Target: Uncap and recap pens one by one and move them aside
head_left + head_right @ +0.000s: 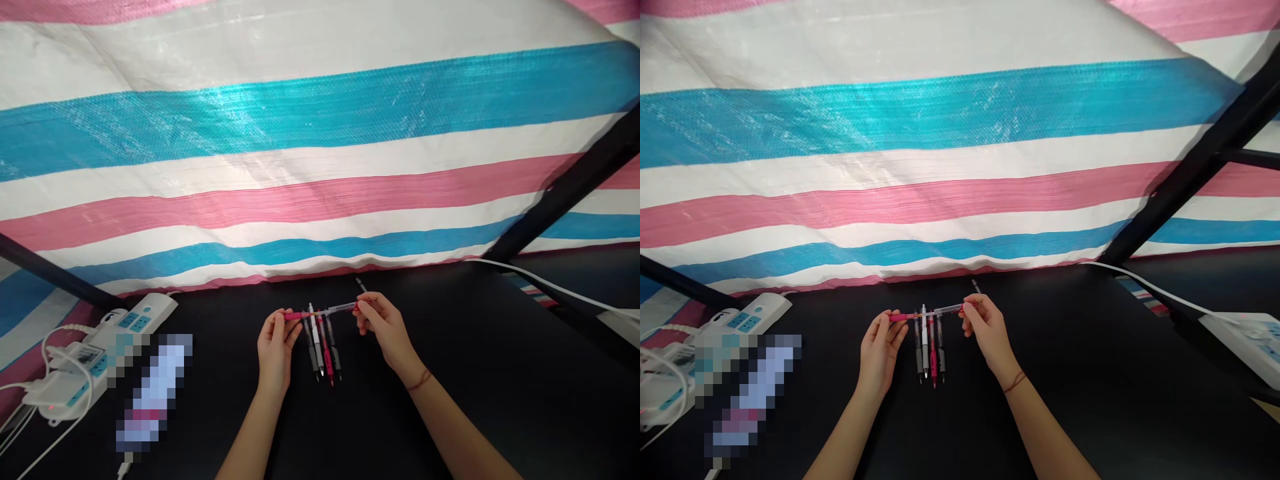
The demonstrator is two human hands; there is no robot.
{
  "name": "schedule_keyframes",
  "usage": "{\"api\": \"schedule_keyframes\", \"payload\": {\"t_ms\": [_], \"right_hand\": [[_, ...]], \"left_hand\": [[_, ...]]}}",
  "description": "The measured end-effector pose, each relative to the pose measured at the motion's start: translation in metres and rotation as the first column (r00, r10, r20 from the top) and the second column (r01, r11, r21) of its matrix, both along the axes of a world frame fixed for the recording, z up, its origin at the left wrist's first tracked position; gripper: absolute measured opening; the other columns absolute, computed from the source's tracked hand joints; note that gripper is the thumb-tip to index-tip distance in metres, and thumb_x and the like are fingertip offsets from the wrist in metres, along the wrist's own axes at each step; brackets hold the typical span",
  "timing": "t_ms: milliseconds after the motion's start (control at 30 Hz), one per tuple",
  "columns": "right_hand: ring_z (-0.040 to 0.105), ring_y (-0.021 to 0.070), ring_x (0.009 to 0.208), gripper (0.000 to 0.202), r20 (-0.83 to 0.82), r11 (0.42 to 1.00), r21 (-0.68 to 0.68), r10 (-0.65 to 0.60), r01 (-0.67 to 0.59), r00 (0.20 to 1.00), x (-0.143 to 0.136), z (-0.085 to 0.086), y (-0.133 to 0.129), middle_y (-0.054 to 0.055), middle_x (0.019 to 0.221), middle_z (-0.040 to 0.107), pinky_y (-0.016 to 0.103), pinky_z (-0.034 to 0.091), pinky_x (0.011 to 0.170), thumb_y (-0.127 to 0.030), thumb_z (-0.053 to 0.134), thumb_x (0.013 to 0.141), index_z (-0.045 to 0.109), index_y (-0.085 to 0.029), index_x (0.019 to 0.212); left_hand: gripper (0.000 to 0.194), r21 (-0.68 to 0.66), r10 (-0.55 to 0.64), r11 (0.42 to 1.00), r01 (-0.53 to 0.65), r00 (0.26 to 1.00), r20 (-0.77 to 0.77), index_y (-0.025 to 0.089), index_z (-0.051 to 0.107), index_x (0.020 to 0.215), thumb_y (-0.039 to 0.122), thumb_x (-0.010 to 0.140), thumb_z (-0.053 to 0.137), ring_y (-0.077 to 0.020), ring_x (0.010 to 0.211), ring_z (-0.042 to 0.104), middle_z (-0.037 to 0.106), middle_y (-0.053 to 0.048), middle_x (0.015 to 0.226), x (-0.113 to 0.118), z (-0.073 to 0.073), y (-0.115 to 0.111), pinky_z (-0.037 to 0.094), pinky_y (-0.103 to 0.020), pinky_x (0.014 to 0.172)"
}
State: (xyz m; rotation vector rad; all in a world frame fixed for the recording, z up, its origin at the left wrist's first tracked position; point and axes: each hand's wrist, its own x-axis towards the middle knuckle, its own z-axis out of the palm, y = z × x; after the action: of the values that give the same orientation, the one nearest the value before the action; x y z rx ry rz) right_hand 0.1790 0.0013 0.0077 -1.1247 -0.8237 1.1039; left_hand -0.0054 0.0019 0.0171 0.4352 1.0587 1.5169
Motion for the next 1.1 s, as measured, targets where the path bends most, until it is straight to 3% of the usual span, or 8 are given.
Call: {"api": "schedule_keyframes", "payload": {"t_ms": [200,567,867,1033,1100], "right_hand": [[0.05,0.0107,0.046,0.03,0.001,1.0,-0.004,0.015,-0.015,1.0,-0.0014,-0.0001,-0.0001,0.0,0.06,0.06,0.023,0.04,0.039,-0.044,0.071,0.066,0.06,-0.019,0.08],[0.059,0.0154,0.055,0.036,0.069,0.991,-0.03,0.132,-0.13,0.989,-0.0054,0.0064,-0.0032,0.003,0.066,0.065,0.026,0.045,0.045,-0.049,0.071,0.065,0.06,-0.019,0.082],[0.061,0.0155,0.058,0.021,0.142,0.966,0.014,0.254,-0.259,0.957,0.0004,-0.0018,-0.0029,0.003,0.071,0.066,0.027,0.045,0.05,-0.036,0.067,0.072,0.061,-0.02,0.086],[0.06,0.0154,0.06,0.027,0.148,0.958,0.0,0.284,-0.287,0.947,-0.0001,-0.0002,-0.0039,0.005,0.074,0.068,0.028,0.044,0.052,-0.043,0.066,0.074,0.062,-0.019,0.086],[0.059,0.0151,0.059,0.029,0.182,0.958,-0.015,0.283,-0.285,0.942,-0.0004,0.0001,-0.0039,0.004,0.069,0.066,0.028,0.044,0.052,-0.047,0.063,0.076,0.062,-0.019,0.078]], "left_hand": [[0.03,0.014,-0.007,1.0,0.007,1.0,-0.024,0.016,0.063,0.083,0.037,0.066,0.076,-0.0135,0.074,0.067,0.067,-0.004,0.091,-0.0013,-0.0021,0.0005,0.053,-0.03,0.077],[0.037,0.038,-0.129,0.99,0.132,0.989,-0.074,0.015,0.063,0.087,0.043,0.066,0.074,-0.0194,0.083,0.068,0.068,-0.009,0.097,0.003,-0.0096,-0.0022,0.053,-0.033,0.079],[0.034,0.029,-0.115,0.993,0.118,0.99,-0.08,0.015,0.062,0.087,0.041,0.067,0.074,-0.0188,0.082,0.068,0.068,-0.009,0.097,0.0019,-0.0093,-0.0021,0.053,-0.034,0.079],[0.035,0.032,-0.125,0.991,0.128,0.989,-0.083,0.015,0.063,0.087,0.041,0.066,0.075,-0.0189,0.082,0.068,0.068,-0.01,0.098,0.0022,-0.0096,-0.002,0.053,-0.034,0.08],[0.035,0.031,-0.13,0.991,0.132,0.988,-0.082,0.015,0.063,0.087,0.041,0.066,0.075,-0.0187,0.082,0.068,0.068,-0.009,0.097,0.0023,-0.0098,-0.0023,0.053,-0.034,0.08]]}}
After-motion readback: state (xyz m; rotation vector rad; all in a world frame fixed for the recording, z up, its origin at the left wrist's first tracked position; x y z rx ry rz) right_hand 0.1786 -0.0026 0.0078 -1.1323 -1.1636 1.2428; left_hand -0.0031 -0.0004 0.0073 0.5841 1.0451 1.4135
